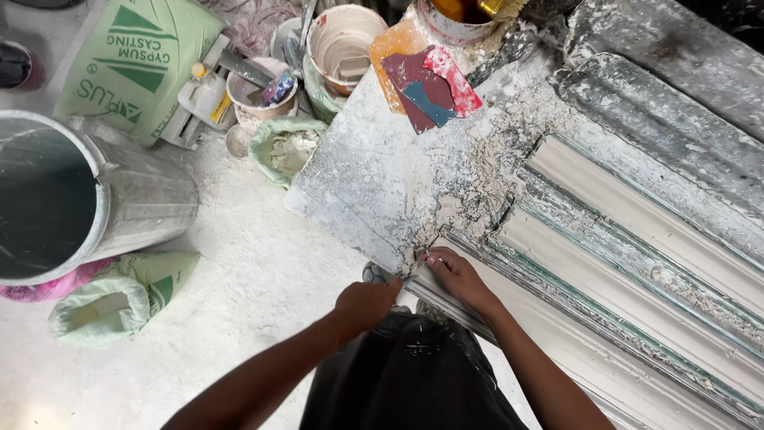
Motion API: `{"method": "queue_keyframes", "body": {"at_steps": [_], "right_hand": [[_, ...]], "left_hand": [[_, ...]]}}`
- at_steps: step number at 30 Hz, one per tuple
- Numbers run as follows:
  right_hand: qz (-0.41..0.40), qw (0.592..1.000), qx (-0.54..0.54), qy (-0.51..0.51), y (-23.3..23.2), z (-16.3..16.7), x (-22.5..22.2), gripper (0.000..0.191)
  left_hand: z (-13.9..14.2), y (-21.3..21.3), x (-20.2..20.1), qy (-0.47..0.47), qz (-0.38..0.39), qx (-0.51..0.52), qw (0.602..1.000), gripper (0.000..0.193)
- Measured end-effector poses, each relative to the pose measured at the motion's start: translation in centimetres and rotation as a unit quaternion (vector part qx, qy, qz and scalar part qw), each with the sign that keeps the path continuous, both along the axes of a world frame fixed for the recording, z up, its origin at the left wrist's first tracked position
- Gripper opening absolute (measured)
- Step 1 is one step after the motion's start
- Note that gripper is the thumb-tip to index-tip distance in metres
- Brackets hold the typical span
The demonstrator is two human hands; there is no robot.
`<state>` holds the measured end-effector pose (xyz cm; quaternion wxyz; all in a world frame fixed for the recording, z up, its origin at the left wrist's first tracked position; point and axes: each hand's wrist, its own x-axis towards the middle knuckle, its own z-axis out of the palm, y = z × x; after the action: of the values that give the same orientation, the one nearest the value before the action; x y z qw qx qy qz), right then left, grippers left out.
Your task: The person uses a small scraping tool to remove dried plaster residue from decorative gypsum cornice moldings, working along the grooves of each molding piece and brushing debris aside. At the end, the person lifts and repositions a green molding piece on the work stack.
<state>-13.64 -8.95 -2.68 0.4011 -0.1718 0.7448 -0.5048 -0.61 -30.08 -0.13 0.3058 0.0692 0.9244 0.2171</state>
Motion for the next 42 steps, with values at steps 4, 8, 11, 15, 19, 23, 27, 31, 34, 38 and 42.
{"method": "queue_keyframes", "body": {"at_steps": [4,8,11,15,19,23,27,31,34,38,42], "right_hand": [[0.017,1.000,-0.001,0.016,0.0,-0.7,-0.3,0.038],[0.025,0.999,-0.008,0.028,0.0,-1.0,-0.2,0.036],[0.010,1.000,-0.012,0.011,-0.1,-0.9,-0.2,0.036],[0.010,0.999,0.001,0.037,-0.5,-0.6,0.3,0.038],[-0.010,0.999,0.023,0.044,-0.9,-0.7,1.1,0.037],[-0.052,0.994,0.053,0.080,-0.8,-2.1,2.0,0.037],[-0.086,0.991,-0.032,0.100,0.0,-4.1,2.5,0.036],[-0.068,0.988,-0.040,0.131,0.6,-4.7,2.3,0.037],[-0.050,0.990,-0.024,0.132,0.6,-4.0,2.0,0.039],[-0.012,0.993,-0.015,0.120,0.0,-2.0,1.9,0.046],[-0.007,0.999,0.034,0.041,-0.4,-1.2,1.6,0.054]], "left_hand": [[0.6,0.3,-1.2,-0.046,0.045,0.020,0.998,0.023],[0.7,1.7,-1.3,-0.055,0.099,0.041,0.993,0.020],[0.6,3.0,-1.0,-0.064,0.140,0.052,0.987,0.022],[0.1,3.9,-0.9,-0.031,0.158,0.067,0.985,0.018],[-0.8,3.5,-0.1,-0.015,0.151,0.071,0.986,0.021],[-2.0,3.0,2.1,0.085,0.113,0.034,0.989,0.035],[-3.1,3.4,4.1,0.213,0.094,-0.028,0.972,0.033],[-3.9,3.7,4.3,0.223,0.088,-0.032,0.970,0.027],[-4.0,3.5,3.8,0.215,0.085,-0.027,0.972,0.024],[-3.4,3.7,3.2,0.179,0.080,-0.050,0.979,0.022],[-2.2,4.3,2.6,0.174,0.104,-0.047,0.978,0.022]]}}
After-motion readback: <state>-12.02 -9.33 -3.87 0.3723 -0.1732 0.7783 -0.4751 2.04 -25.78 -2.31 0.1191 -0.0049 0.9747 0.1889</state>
